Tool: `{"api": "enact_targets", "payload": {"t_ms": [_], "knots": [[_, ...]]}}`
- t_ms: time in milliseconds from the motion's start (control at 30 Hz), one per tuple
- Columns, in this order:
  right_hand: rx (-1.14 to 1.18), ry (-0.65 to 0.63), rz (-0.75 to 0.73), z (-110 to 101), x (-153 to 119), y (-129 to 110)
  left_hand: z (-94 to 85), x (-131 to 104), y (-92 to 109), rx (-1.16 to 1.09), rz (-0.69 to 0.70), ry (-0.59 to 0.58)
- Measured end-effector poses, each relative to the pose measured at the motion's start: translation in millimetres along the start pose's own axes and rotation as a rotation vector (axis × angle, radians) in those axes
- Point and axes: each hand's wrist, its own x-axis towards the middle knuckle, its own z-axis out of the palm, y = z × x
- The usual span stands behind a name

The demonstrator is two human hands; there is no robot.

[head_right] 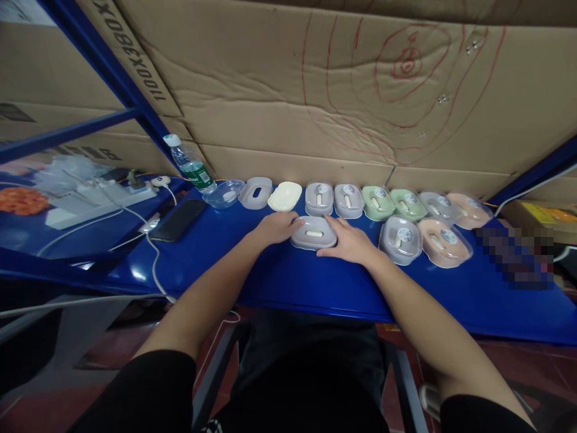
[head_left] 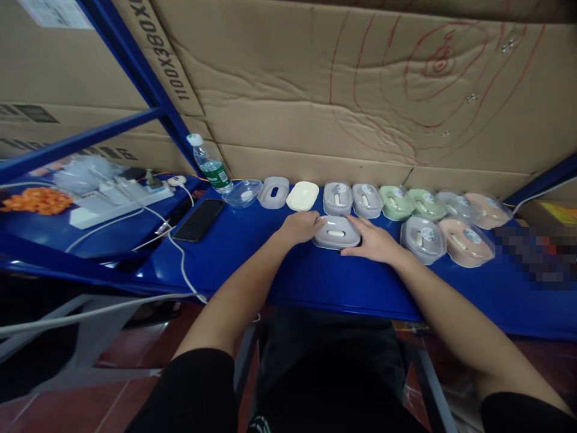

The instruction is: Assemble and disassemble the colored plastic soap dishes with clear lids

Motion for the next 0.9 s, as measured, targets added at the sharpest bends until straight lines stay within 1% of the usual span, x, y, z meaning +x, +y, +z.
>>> {"api": "enact_targets", "payload": {"t_ms": [200,300,400,500,533,567,600,700,733,767,800,900], "knots": [[-0.037,-0.027,0.002,-1,0,0,2.1,-1,2,-0.014,-0.005,0.021],[-0.05,-0.029,0.002,-1,0,-1,1.7,-1,-2,-0.025,0.019,0.037],[-0.059,-0.035,0.005,-3,-1,-3,-5.5,-1,-12,-0.064,0.032,0.082],[-0.064,-0.054,0.026,-5,-1,-5,-21.1,-2,-31,-0.097,-0.046,0.142],[-0.064,-0.059,0.03,-6,-2,-6,-27.5,-3,-38,-0.105,-0.094,0.186],[-0.063,-0.062,0.03,-6,-2,-6,-33.9,-4,-46,-0.114,-0.151,0.255],[-0.062,-0.063,0.025,-6,-2,-6,-40.0,-6,-55,-0.126,-0.214,0.353],[-0.06,-0.055,0.007,-5,-2,-4,-53.9,-14,-83,-0.133,-0.408,0.722],[-0.06,-0.053,0.003,-5,-2,-3,-56.7,-16,-92,-0.127,-0.47,0.795],[-0.06,-0.051,0.0,-4,-2,-1,-58.6,-19,-101,-0.125,-0.533,0.812],[-0.061,-0.047,-0.004,-3,-2,0,-59.6,-21,-108,-0.128,-0.592,0.783],[-0.064,-0.03,-0.021,0,-2,3,-59.1,-24,-126,-0.158,-0.724,0.583]]}}
